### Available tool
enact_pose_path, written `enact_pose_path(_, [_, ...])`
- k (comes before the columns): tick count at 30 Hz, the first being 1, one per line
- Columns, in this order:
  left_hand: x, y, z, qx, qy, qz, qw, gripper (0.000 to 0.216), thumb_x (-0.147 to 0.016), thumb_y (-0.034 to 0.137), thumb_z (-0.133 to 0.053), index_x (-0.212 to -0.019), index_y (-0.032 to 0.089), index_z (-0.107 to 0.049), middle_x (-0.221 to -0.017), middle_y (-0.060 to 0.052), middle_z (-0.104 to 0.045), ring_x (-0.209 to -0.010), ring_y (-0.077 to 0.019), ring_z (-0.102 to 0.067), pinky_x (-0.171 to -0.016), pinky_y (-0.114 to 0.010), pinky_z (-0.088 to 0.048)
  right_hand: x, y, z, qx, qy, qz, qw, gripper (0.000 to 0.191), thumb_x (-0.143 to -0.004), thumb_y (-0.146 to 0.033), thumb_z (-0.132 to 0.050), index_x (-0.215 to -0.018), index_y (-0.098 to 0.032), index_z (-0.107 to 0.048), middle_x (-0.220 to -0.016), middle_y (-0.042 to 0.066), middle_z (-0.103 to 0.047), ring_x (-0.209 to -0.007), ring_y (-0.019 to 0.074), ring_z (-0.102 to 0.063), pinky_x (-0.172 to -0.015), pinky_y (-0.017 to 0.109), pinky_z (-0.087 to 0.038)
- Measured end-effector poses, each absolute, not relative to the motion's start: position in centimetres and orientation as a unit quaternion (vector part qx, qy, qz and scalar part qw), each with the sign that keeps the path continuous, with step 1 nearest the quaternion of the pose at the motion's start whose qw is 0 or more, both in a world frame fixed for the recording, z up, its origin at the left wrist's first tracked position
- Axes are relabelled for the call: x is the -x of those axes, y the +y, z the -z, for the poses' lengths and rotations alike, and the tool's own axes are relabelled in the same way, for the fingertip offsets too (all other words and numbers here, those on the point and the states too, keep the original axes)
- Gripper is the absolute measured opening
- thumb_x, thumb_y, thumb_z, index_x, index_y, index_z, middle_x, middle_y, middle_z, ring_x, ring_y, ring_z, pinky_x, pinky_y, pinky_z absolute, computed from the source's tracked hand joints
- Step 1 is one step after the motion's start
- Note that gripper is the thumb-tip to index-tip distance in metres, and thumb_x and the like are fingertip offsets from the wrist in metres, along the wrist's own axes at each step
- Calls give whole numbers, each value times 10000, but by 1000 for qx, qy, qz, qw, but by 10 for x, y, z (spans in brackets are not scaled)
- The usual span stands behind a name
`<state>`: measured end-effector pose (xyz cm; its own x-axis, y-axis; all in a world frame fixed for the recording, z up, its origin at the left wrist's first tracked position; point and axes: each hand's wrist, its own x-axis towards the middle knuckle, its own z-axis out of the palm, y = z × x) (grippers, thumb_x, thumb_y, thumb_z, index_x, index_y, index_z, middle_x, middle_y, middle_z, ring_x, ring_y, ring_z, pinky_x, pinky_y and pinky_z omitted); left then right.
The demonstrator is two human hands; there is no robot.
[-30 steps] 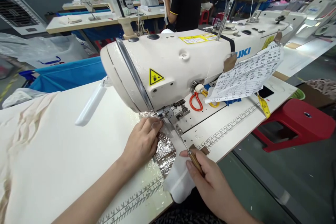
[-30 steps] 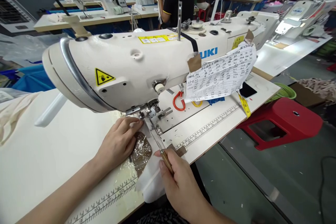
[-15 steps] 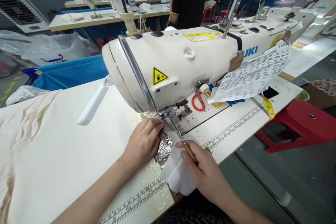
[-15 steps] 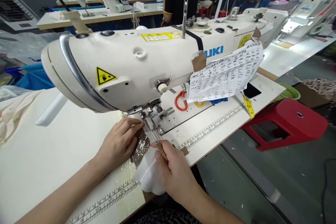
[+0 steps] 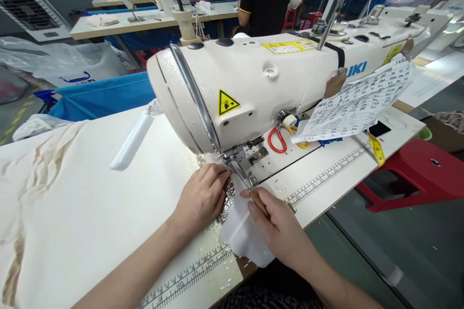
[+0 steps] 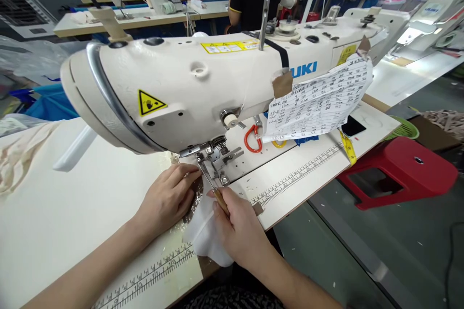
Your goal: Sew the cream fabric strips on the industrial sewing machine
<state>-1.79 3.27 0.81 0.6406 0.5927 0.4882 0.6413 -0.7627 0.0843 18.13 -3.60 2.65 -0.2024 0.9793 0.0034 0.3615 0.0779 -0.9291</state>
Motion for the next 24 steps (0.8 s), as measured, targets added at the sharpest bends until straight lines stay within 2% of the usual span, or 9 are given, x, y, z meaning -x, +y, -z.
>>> enact_pose_path(6, [16, 32, -8, 900, -363, 226, 80, 290, -879, 72, -444, -1129, 56, -588, -1084, -167, -600, -964, -279, -575, -754, -428, -581, -180, -39, -26, 510, -684, -380, 358, 203, -999, -220, -414, -1081, -176, -594, -768, 8, -683, -623, 160, -614, -601, 268, -467])
enact_pose_path(8, [15, 31, -8, 900, -368, 220, 79, 294, -887, 81, -446, -1145, 53, -583, -1092, -168, -592, -968, -282, -568, -760, -434, -582, -179, -42, -25, 498, -706, -346, 365, 212, -1002, -206, -402, -1108, -165, -581, -777, 19, -670, -666, 176, -631, -626, 285, -475])
enact_pose_path(12, [13, 31, -10, 896, -376, 229, 61, 305, -909, 102, -455, -1193, 60, -560, -1093, -165, -576, -961, -263, -560, -790, -415, -580, -174, -45, -30, 455, -738, -289, 406, 259, -978, -132, -398, -1184, -150, -554, -986, 85, -677, -857, 202, -655, -733, 315, -508])
enact_pose_path(15, [9, 35, -13, 897, -369, 233, 73, 267, -919, 118, -463, -1153, 59, -578, -1025, -157, -584, -926, -253, -560, -789, -386, -576, -166, -47, -38, 415, -759, -267, 425, 295, -940, -93, -404, -1188, -126, -562, -954, 91, -671, -833, 199, -643, -721, 311, -518])
enact_pose_path(17, [6, 38, -15, 901, -370, 205, 94, 209, -926, 103, -438, -1036, 83, -614, -938, -139, -597, -846, -245, -555, -743, -379, -568, -161, -50, -44, 385, -777, -256, 427, 298, -915, -92, -413, -1163, -106, -576, -914, 95, -670, -786, 203, -630, -680, 313, -520])
enact_pose_path(20, [3, 41, -17, 895, -405, 162, 94, 244, -947, 89, -391, -876, 136, -620, -857, -111, -611, -753, -232, -542, -641, -353, -538, -158, -61, -48, 347, -805, -247, 412, 315, -864, -70, -413, -1120, -98, -594, -857, 84, -661, -710, 199, -601, -602, 305, -506])
enact_pose_path(24, [9, 45, -10, 862, -446, 237, 40, 207, -982, 198, -430, -907, 169, -620, -918, -84, -657, -821, -212, -604, -678, -324, -544, -170, -76, -45, 382, -790, -270, 397, 353, -804, -25, -392, -1077, -154, -576, -902, 64, -649, -767, 183, -600, -666, 288, -510])
